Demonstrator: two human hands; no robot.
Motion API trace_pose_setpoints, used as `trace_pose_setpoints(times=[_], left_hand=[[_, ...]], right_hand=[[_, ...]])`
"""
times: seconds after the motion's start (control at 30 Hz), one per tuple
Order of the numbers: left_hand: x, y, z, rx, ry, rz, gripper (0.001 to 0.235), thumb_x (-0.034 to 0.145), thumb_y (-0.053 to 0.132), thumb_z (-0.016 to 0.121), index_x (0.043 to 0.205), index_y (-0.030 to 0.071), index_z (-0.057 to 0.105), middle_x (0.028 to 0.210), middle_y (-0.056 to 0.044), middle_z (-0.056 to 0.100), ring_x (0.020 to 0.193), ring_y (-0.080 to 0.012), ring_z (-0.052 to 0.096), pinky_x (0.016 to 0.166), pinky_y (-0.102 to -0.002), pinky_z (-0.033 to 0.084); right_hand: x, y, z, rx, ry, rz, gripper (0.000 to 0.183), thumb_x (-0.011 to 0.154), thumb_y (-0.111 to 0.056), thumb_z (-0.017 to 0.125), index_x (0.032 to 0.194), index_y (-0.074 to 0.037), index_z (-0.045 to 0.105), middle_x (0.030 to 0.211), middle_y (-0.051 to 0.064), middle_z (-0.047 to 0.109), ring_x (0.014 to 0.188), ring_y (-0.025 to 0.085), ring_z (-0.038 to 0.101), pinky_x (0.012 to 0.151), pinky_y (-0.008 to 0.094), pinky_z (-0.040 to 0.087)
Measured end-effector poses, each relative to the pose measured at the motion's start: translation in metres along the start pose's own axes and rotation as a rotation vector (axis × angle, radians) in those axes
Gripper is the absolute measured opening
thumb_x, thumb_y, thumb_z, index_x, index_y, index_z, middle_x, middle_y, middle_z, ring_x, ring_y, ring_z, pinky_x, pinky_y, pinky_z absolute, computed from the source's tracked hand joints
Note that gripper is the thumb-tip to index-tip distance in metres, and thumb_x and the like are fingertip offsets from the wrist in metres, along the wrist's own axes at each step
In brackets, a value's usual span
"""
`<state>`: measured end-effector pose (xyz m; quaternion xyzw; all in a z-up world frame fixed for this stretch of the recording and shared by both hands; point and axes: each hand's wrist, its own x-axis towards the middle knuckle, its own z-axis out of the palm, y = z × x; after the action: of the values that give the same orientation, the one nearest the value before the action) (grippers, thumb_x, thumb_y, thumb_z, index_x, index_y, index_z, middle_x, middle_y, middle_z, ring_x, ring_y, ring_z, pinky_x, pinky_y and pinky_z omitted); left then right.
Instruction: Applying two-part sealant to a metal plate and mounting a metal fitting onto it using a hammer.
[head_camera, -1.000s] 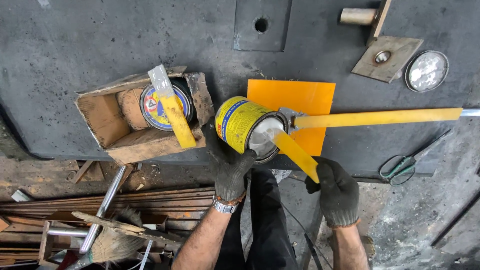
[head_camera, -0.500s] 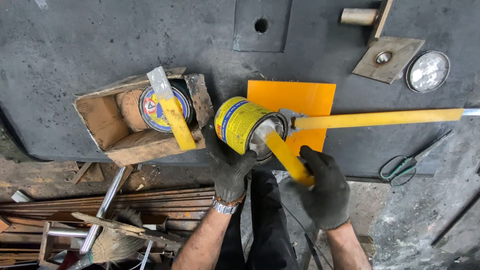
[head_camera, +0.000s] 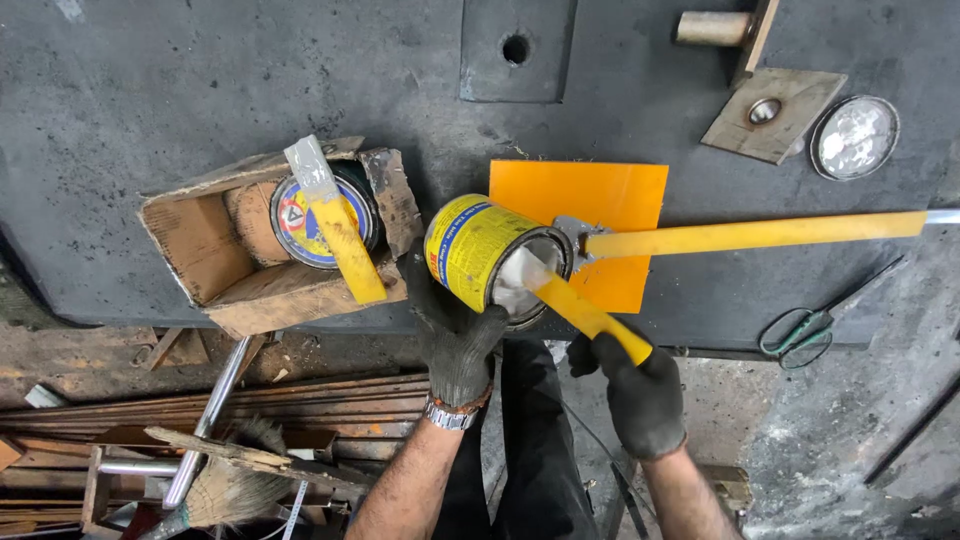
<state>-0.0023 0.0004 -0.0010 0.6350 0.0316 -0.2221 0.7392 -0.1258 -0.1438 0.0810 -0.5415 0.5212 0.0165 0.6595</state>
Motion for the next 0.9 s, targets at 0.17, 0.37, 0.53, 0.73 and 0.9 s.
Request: trace_pose_setpoints(times=[0.17, 0.37, 0.53, 0.73, 0.9], left_hand=[[0.004, 0.011, 0.001, 0.006, 0.025, -0.055, 0.119, 0.076, 0.033, 0.088, 0.166, 0.007, 0.016, 0.169, -0.013, 0.028, 0.156, -0.0284, 0.030, 0.130, -0.048, 0.028], [0.004, 0.017, 0.006, -0.017, 0.077, -0.115, 0.110, 0.077, 0.029, 0.084, 0.164, 0.004, 0.021, 0.164, -0.012, 0.035, 0.150, -0.0267, 0.035, 0.126, -0.043, 0.029], [-0.005, -0.004, -0.007, 0.064, 0.071, -0.242, 0.086, 0.086, 0.028, 0.080, 0.157, -0.005, 0.044, 0.151, -0.019, 0.056, 0.136, -0.0328, 0.052, 0.120, -0.045, 0.041], [0.003, 0.010, 0.007, -0.060, 0.068, -0.141, 0.100, 0.082, 0.024, 0.078, 0.163, 0.005, 0.023, 0.163, -0.010, 0.037, 0.148, -0.0239, 0.037, 0.122, -0.040, 0.032], [0.005, 0.013, 0.010, -0.196, 0.097, -0.224, 0.099, 0.081, 0.025, 0.075, 0.165, 0.003, 0.027, 0.161, -0.016, 0.041, 0.147, -0.0287, 0.039, 0.121, -0.043, 0.032]], right_hand=[[0.005, 0.005, 0.002, 0.468, -0.028, 0.112, 0.034, 0.096, -0.031, 0.058, 0.099, 0.002, 0.067, 0.078, 0.012, 0.066, 0.071, 0.023, 0.061, 0.067, 0.038, 0.047], [-0.002, 0.010, -0.005, 0.828, -0.164, 0.175, 0.037, 0.096, -0.035, 0.062, 0.094, 0.001, 0.060, 0.070, 0.007, 0.053, 0.063, 0.022, 0.050, 0.060, 0.035, 0.039], [-0.025, -0.015, -0.011, 0.908, -0.133, 0.216, 0.039, 0.093, -0.036, 0.064, 0.095, 0.002, 0.060, 0.063, 0.004, 0.046, 0.054, 0.018, 0.042, 0.053, 0.032, 0.034], [-0.052, -0.026, -0.024, 0.975, -0.082, 0.192, 0.044, 0.096, -0.036, 0.063, 0.097, 0.008, 0.059, 0.060, 0.003, 0.043, 0.050, 0.018, 0.040, 0.052, 0.033, 0.034], [-0.047, -0.031, -0.017, 0.964, -0.069, 0.191, 0.045, 0.096, -0.036, 0.060, 0.101, 0.008, 0.059, 0.062, 0.002, 0.044, 0.051, 0.017, 0.041, 0.051, 0.032, 0.033]])
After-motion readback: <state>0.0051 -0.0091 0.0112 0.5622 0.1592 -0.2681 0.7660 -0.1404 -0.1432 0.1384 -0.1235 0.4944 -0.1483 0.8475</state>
